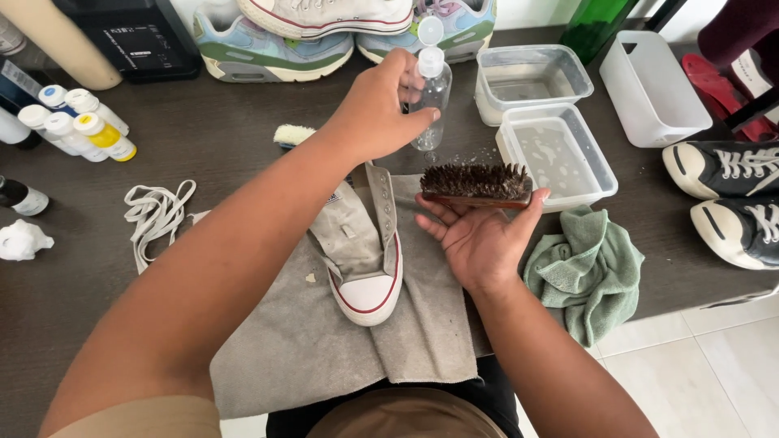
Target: The person wipes the upper part of a gray Converse sneaker with a green cloth, then uses a stiff-bristled brush to scrub the same area after applying liquid from a spray bottle. The shoe remains on a towel on the table throughout the process.
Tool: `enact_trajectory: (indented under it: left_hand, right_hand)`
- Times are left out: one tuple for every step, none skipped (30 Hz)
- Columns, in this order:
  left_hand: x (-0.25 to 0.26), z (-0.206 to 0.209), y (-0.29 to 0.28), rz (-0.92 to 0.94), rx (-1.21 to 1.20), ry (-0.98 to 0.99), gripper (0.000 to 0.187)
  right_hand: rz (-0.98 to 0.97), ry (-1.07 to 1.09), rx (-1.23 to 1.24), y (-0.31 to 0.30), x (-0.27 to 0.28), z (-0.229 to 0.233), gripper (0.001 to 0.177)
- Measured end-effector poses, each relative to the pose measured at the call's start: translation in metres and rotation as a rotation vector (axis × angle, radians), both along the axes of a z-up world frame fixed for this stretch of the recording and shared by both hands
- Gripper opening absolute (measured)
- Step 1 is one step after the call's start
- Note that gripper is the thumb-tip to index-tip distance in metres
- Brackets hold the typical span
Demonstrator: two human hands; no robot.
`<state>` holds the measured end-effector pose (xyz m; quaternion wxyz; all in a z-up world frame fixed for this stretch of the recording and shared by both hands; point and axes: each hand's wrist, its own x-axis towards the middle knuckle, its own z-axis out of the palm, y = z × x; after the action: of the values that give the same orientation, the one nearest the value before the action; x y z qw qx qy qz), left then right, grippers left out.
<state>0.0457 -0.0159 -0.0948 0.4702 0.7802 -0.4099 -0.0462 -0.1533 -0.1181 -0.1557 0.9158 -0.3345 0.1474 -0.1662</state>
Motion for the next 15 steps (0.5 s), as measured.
enact_trajectory:
  left_hand:
    - [-0.001, 0.002, 0.0, 0.002, 0.0, 0.0, 0.042]
    - [-0.002, 0.003, -0.001, 0.015, 0.054, 0.033, 0.042]
    - [-0.003, 0.005, -0.001, 0.027, 0.107, 0.066, 0.042]
    - [-0.003, 0.005, -0.002, 0.029, 0.106, 0.067, 0.042]
    - [-0.004, 0.005, -0.002, 0.035, 0.119, 0.101, 0.043]
    - [-0.004, 0.005, -0.003, 0.041, 0.131, 0.135, 0.045]
    - [-0.003, 0.003, -0.004, 0.043, 0.129, 0.135, 0.045]
    - [-0.002, 0.0, -0.005, 0.045, 0.139, 0.149, 0.046]
    - [-0.001, -0.002, -0.006, 0.047, 0.149, 0.162, 0.047]
    - [0.0, -0.004, -0.006, 0.05, 0.147, 0.163, 0.047]
    - [0.001, -0.006, -0.006, 0.042, 0.162, 0.154, 0.048]
    - [0.001, -0.008, -0.005, 0.035, 0.177, 0.146, 0.05]
    - [0.002, -0.01, -0.006, 0.038, 0.176, 0.148, 0.05]
    - [0.003, -0.012, -0.006, 0.037, 0.187, 0.142, 0.049]
    - [0.004, -0.013, -0.006, 0.036, 0.198, 0.136, 0.048]
  right_hand:
    - [0.002, 0.0, 0.0, 0.0, 0.0, 0.0, 0.12]
    - [0.002, -0.002, -0.002, -0.001, 0.0, 0.0, 0.121]
    - [0.002, -0.004, -0.003, -0.001, 0.001, -0.001, 0.121]
    - [0.005, -0.004, -0.004, 0.0, 0.0, 0.0, 0.121]
    - [-0.003, 0.009, -0.007, 0.0, 0.0, 0.001, 0.12]
    - [-0.01, 0.021, -0.01, 0.001, 0.0, 0.002, 0.119]
    - [-0.007, 0.021, -0.011, 0.0, 0.001, 0.002, 0.119]
    - [-0.012, 0.031, -0.003, 0.0, 0.001, 0.001, 0.119]
    - [-0.016, 0.04, 0.005, 0.0, 0.001, 0.001, 0.119]
    - [-0.013, 0.041, 0.003, 0.0, 0.001, 0.002, 0.119]
    - [-0.012, 0.038, 0.002, 0.0, 0.001, 0.002, 0.119]
    - [-0.011, 0.037, 0.002, 0.0, 0.001, 0.002, 0.119]
    - [-0.008, 0.039, 0.002, 0.001, 0.0, 0.002, 0.119]
    - [-0.01, 0.039, -0.001, 0.001, 0.001, 0.003, 0.119]
    - [-0.013, 0.04, -0.004, 0.001, 0.001, 0.003, 0.119]
